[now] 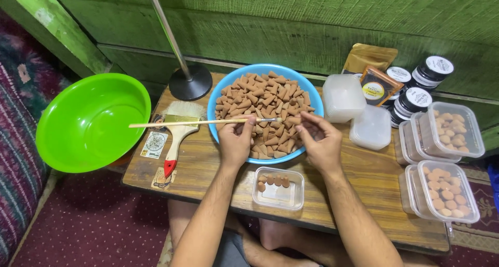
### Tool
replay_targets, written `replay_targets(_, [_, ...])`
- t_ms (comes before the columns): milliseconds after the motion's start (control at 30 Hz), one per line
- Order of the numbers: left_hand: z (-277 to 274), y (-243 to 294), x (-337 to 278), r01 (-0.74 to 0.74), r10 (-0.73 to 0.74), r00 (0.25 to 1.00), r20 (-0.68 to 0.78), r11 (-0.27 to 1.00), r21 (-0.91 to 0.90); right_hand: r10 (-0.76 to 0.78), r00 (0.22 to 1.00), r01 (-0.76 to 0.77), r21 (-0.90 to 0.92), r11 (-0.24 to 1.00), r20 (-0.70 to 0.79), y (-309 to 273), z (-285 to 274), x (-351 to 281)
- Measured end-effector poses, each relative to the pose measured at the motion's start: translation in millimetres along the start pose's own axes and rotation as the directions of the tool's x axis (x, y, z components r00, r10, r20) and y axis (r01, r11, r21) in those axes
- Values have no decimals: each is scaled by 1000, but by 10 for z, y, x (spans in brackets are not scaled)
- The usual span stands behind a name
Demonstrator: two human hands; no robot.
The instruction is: Applying a coating to the tips of incense cones using a brush and sorting them into a container.
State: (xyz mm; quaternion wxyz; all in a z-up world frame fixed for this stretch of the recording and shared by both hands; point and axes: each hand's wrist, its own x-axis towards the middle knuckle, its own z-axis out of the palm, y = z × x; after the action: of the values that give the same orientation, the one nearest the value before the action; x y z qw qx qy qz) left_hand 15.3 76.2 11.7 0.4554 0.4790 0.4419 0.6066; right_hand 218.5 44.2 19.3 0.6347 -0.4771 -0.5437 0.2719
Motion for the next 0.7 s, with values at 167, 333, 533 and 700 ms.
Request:
replay_targets(167, [-16,-47,-10,-11,13,999,31,999,-48,-78,997,78,-25,997,13,103,10,20])
replay_targets(333, [12,-42,-18,2,-2,994,106,1000,0,63,997,-63,-10,998,35,37,121,-89])
replay_targets(533, [39,114,-23,-23,24,999,-40,999,32,-45,999,45,-29,999,-12,34,-28,20])
replay_targets(700, [-8,-100,-11,0,0,998,66,1000,-1,-42,998,44,-60,997,42,128,47,-10])
